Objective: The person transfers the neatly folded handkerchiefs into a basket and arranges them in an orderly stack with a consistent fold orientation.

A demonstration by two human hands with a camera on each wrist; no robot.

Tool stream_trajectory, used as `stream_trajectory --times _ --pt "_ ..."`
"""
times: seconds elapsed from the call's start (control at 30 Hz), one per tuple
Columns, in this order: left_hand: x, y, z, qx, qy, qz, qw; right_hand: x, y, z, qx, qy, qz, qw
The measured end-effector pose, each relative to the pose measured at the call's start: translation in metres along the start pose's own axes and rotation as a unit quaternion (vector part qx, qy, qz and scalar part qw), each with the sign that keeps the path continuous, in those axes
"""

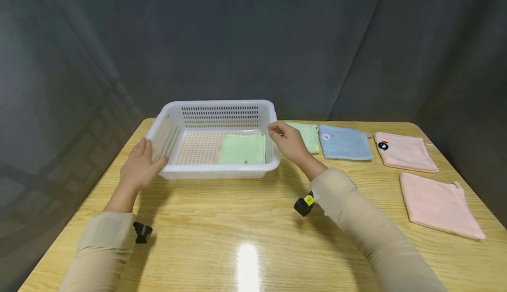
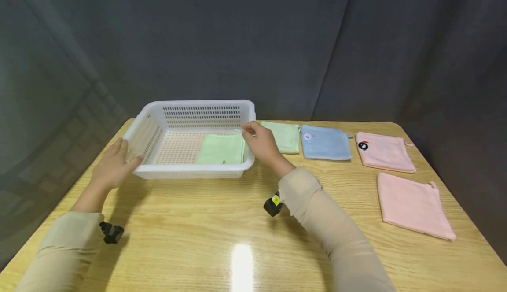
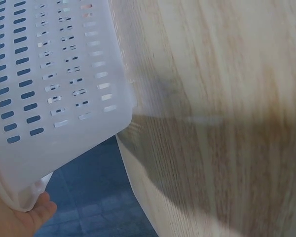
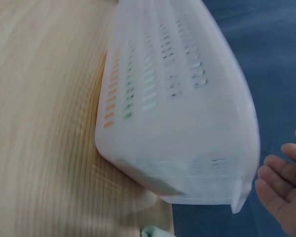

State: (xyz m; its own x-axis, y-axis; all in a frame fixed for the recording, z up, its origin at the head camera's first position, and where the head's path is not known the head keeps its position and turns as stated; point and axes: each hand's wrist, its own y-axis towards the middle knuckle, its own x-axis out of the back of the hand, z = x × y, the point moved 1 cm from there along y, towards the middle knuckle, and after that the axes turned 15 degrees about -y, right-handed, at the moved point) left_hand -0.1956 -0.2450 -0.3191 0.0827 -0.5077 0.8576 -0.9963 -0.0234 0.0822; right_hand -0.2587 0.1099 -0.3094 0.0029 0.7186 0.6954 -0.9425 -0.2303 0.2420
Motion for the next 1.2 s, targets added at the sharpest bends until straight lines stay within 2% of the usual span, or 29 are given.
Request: stream_trajectory --times 0.2,0.5,0.83,1.2 --pt "-0.001 0.001 0.0 0.0 0.001 -0.001 1.0 0.007 -0.013 -0.003 -0.01 0.025 0.025 0.9993" --pt "-0.001 0.0 -0.001 -0.002 -0.001 -0.004 1.0 0.018 -0.027 -0.017 -0.02 0.016 0.035 0.9991" --pt "-0.001 0.0 -0.001 -0.008 -0.001 -0.007 0.9999 0.034 -0.039 -0.033 -0.049 0.073 0.041 0.9953" --pt "-0.001 -0.001 -0.003 -0.003 -0.001 -0.007 1.0 0.049 -0.055 -0.051 -0.068 0.103 0.042 0.9915"
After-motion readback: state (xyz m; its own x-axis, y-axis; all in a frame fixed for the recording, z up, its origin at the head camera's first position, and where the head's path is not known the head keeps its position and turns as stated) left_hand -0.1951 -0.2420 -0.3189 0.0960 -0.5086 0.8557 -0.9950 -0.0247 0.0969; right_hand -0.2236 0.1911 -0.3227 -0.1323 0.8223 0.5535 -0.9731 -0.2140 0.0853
